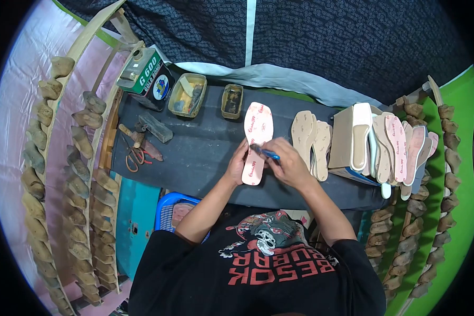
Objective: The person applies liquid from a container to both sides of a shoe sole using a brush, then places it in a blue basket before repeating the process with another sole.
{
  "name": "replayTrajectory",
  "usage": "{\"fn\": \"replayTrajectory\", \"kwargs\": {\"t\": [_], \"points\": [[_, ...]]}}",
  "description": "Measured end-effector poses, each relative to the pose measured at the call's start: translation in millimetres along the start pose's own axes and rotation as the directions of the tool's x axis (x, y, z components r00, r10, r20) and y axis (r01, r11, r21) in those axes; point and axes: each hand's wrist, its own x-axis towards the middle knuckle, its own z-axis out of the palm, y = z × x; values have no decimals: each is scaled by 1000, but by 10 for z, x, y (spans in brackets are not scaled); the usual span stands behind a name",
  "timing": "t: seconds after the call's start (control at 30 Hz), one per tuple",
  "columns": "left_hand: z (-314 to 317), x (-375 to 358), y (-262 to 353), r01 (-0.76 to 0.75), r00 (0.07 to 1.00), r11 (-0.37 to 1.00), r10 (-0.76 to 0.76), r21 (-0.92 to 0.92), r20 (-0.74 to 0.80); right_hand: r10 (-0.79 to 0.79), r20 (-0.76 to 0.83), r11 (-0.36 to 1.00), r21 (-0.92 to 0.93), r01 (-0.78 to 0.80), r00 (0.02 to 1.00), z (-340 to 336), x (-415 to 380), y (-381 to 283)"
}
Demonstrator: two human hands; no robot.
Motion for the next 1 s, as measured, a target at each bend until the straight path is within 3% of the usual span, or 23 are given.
{"fn": "replayTrajectory", "kwargs": {"t": [0.13, 0.23, 0.4, 0.63, 0.73, 0.87, 1.0], "points": [[91, -76, -67, 55, 998, 997, -56, 54, 28, 30, -140, 995, -94, -43, 990, -123, 38, 150], [184, -127, -140, 57, 998, 997, -59, 54, 26, 62, -152, 993, -89, -76, 986, -197, 32, 153], [233, -122, -169, 32, 999, 998, -32, 51, 5, -39, -69, 995, -97, 32, 997, -179, -105, 66], [327, -19, -155, -14, 1000, 1000, 14, 13, -6, -46, 32, 999, -6, 46, 998, -183, -223, -173], [380, 3, -173, -24, 1000, 1000, 24, -17, 13, -46, -28, 999, -28, 45, 999, -259, -177, -103], [324, -17, -253, 82, 995, 995, -78, -59, 64, -32, -99, 997, -71, 25, 995, -374, -94, 88], [388, -36, -287, 87, 991, 996, -89, 28, 97, -7, -97, 999, -48, 3, 995, -371, -99, 49]]}}
